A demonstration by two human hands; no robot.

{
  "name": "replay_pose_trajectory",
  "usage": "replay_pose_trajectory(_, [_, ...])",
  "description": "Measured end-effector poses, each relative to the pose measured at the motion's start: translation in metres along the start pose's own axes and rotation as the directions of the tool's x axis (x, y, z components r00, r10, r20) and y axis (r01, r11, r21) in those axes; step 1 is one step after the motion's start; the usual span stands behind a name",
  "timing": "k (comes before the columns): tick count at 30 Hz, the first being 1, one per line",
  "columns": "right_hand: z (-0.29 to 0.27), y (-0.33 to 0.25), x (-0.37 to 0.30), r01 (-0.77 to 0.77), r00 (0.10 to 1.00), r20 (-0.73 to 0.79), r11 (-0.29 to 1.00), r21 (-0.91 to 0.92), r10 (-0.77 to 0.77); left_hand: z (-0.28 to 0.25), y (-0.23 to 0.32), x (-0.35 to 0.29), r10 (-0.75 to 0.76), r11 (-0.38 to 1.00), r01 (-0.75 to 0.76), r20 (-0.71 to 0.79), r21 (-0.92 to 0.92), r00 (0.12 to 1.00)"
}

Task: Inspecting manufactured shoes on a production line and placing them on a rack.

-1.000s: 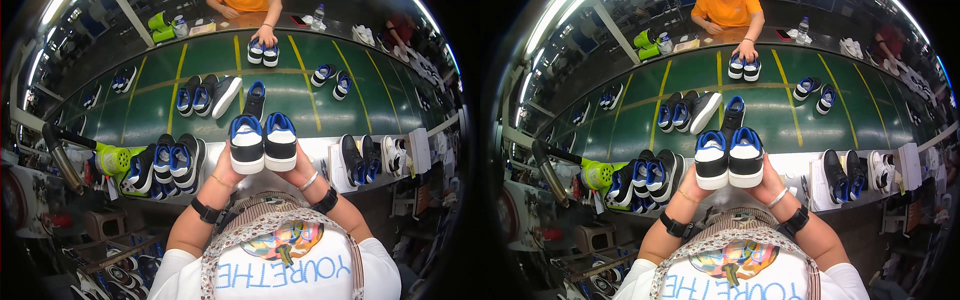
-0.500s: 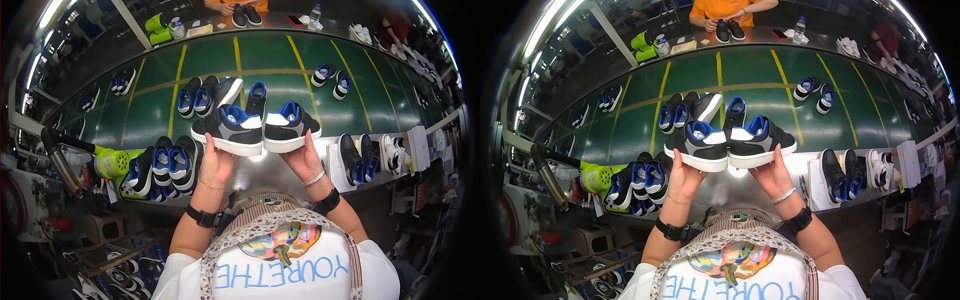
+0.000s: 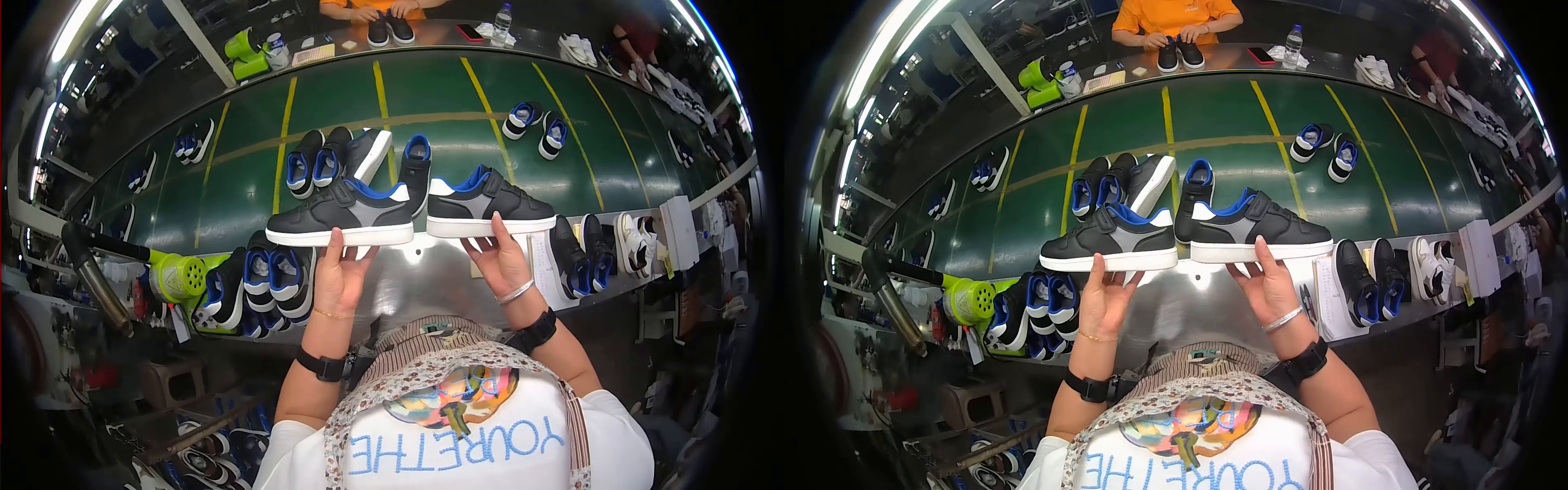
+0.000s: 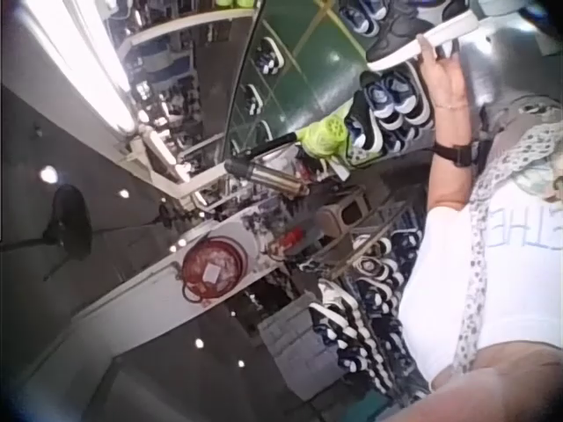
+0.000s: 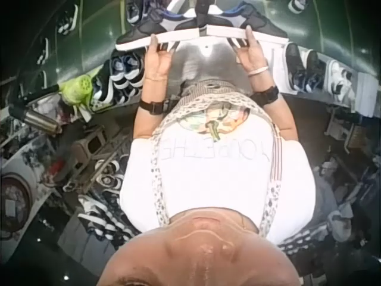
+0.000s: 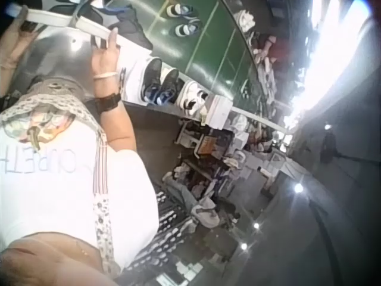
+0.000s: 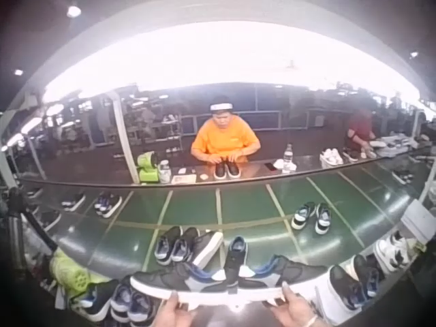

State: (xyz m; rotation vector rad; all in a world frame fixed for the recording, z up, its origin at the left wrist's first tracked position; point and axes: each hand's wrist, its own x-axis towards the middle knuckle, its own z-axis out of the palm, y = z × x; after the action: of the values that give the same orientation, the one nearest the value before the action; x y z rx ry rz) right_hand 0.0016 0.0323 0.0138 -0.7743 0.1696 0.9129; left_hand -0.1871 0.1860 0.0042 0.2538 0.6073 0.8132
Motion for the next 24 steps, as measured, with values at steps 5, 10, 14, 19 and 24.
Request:
replay_pose_trajectory(5, [-0.003,0.000,0.002,0.000,1.000,0.009,1.000,-0.011,0.001,0.005,-0.003,0.001,0.010,1.000,-0.009,-0.041,0.024,0.999])
replay_pose_trajectory(10, [-0.012,-0.005,0.008,-0.104,0.993,0.055,0.992,-0.077,0.108,-0.011,0.007,0.002,-0.065,0.995,0.061,0.054,0.083,0.996])
replay_pose_trajectory(14, [-0.030,-0.012,0.017,-0.213,0.895,0.347,0.952,-0.220,0.280,-0.030,0.015,0.007,-0.114,0.993,0.116,0.361,0.016,0.926])
replay_pose_trajectory(19, [-0.100,0.030,0.047,-0.472,0.837,0.011,0.733,-0.489,0.547,-0.042,0.000,0.005,-0.261,0.965,0.224,0.388,0.140,0.884])
replay_pose_trajectory(24, [-0.143,0.058,0.071,-0.057,0.946,-0.057,-0.009,-0.998,0.318,-0.021,0.001,-0.005,-0.261,0.960,0.179,0.467,0.214,0.845])
